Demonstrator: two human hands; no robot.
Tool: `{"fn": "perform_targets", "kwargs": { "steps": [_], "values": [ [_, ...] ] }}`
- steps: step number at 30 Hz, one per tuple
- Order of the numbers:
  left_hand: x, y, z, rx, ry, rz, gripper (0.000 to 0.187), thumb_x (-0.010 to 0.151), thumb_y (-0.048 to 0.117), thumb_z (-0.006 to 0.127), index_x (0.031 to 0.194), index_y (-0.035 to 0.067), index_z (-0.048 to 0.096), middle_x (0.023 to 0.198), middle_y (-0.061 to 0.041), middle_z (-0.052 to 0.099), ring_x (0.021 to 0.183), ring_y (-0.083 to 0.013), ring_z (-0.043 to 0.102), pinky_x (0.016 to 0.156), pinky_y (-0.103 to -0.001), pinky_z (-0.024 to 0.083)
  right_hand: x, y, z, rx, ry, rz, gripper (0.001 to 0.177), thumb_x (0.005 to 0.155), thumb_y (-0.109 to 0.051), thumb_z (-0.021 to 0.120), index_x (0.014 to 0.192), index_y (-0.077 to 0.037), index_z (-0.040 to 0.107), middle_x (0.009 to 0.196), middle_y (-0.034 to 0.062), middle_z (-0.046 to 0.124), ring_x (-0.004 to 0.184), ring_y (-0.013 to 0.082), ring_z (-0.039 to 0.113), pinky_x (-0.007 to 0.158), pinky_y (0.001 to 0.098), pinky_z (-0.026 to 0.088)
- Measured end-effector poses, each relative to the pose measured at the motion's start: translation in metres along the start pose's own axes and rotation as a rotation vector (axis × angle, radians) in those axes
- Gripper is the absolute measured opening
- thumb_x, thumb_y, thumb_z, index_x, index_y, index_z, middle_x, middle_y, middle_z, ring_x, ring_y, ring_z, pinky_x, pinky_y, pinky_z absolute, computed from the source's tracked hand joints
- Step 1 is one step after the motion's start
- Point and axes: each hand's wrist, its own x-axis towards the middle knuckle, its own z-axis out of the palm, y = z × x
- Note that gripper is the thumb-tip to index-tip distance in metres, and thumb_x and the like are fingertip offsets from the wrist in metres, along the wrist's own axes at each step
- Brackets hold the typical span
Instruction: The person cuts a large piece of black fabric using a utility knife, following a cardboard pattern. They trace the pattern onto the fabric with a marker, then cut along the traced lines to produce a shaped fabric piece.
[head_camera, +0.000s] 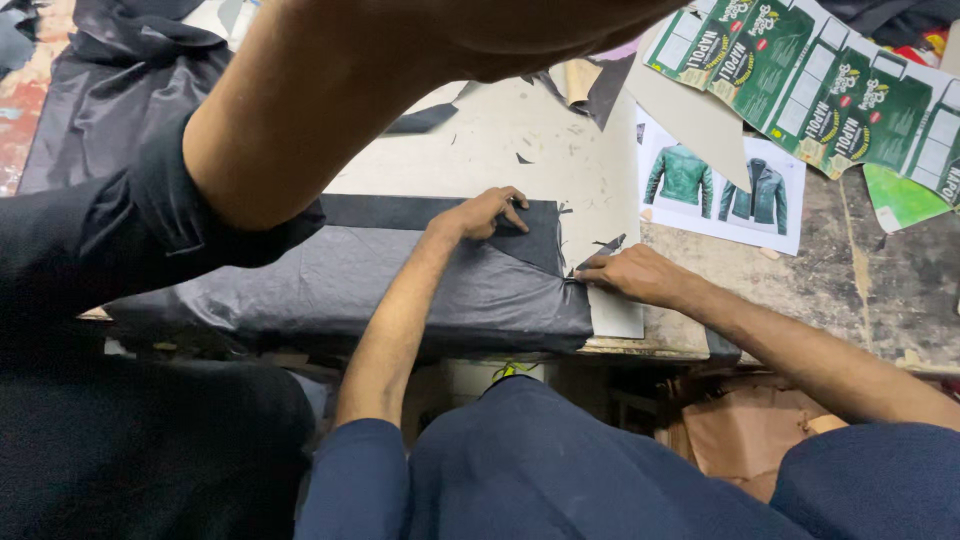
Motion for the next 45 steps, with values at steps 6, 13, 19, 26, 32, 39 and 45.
{"fn": "perform_targets", "kwargs": {
  "steps": [6, 13, 19, 26, 32, 39, 45],
  "values": [
    [-0.003, 0.001, 0.005, 0.053, 0.019, 0.089, 0.073, 0.061, -0.030, 0.050, 0.111, 0.015, 0.081, 0.141, -0.003, 0.059, 0.127, -0.0283, 0.057, 0.099, -0.032, 0.052, 0.007, -0.012, -0.019, 0.007, -0.037, 0.134, 0.031, 0.092, -0.015, 0.062, 0.122, -0.017, 0.071, 0.111, 0.0064, 0.072, 0.092, 0.0303, 0.072, 0.078, 0.0432, 0.059],
    [-0.006, 0.005, 0.006, 0.067, 0.023, 0.055, 0.073, 0.064, -0.030, 0.048, 0.109, 0.017, 0.081, 0.144, -0.003, 0.054, 0.131, -0.0282, 0.053, 0.104, -0.032, 0.050, 0.015, -0.034, -0.020, 0.286, 0.337, 0.398, 0.030, 0.091, -0.016, 0.065, 0.120, -0.013, 0.070, 0.109, 0.0101, 0.071, 0.096, 0.0362, 0.070, 0.079, 0.0477, 0.057],
    [-0.008, 0.002, 0.005, -0.070, 0.038, 0.018, 0.070, 0.071, -0.028, 0.047, 0.122, 0.016, 0.066, 0.138, -0.001, 0.066, 0.131, -0.0242, 0.058, 0.103, -0.033, 0.050, 0.023, -0.048, 0.019, 0.225, 0.220, 0.393, 0.030, 0.095, -0.018, 0.059, 0.123, -0.017, 0.070, 0.111, 0.0085, 0.068, 0.092, 0.0357, 0.070, 0.076, 0.0484, 0.057],
    [-0.008, 0.004, 0.007, -0.062, 0.033, -0.003, 0.070, 0.070, -0.029, 0.048, 0.125, 0.010, 0.068, 0.139, -0.001, 0.067, 0.128, -0.0244, 0.061, 0.094, -0.031, 0.052, 0.013, -0.044, 0.029, 0.165, 0.232, 0.355, 0.036, 0.094, -0.010, 0.054, 0.127, -0.017, 0.068, 0.113, 0.0109, 0.067, 0.091, 0.0363, 0.070, 0.073, 0.0490, 0.057],
    [-0.007, -0.001, 0.010, -0.040, 0.053, 0.076, 0.073, 0.063, -0.030, 0.047, 0.112, 0.014, 0.078, 0.140, -0.004, 0.060, 0.119, -0.0250, 0.062, 0.090, -0.030, 0.052, 0.009, -0.039, 0.037, 0.105, 0.150, 0.351, 0.046, 0.092, -0.004, 0.052, 0.133, -0.019, 0.063, 0.118, 0.0114, 0.064, 0.095, 0.0353, 0.070, 0.073, 0.0473, 0.057],
    [-0.010, 0.002, 0.009, 0.005, 0.036, 0.076, 0.076, 0.061, -0.030, 0.047, 0.110, 0.016, 0.081, 0.141, -0.004, 0.056, 0.116, -0.0240, 0.061, 0.086, -0.032, 0.053, -0.016, -0.036, 0.018, 0.102, 0.126, 0.325, 0.045, 0.093, -0.004, 0.050, 0.135, -0.018, 0.062, 0.124, 0.0118, 0.063, 0.094, 0.0336, 0.070, 0.069, 0.0452, 0.058],
    [-0.013, 0.004, 0.013, 0.088, 0.119, 0.163, 0.069, 0.065, -0.029, 0.054, 0.111, 0.014, 0.082, 0.140, -0.005, 0.057, 0.121, -0.0294, 0.057, 0.105, -0.035, 0.048, 0.002, -0.035, -0.008, 0.207, 0.199, 0.513, 0.026, 0.096, -0.014, 0.060, 0.118, -0.015, 0.075, 0.109, 0.0130, 0.070, 0.096, 0.0368, 0.069, 0.079, 0.0495, 0.056]
  ]
}}
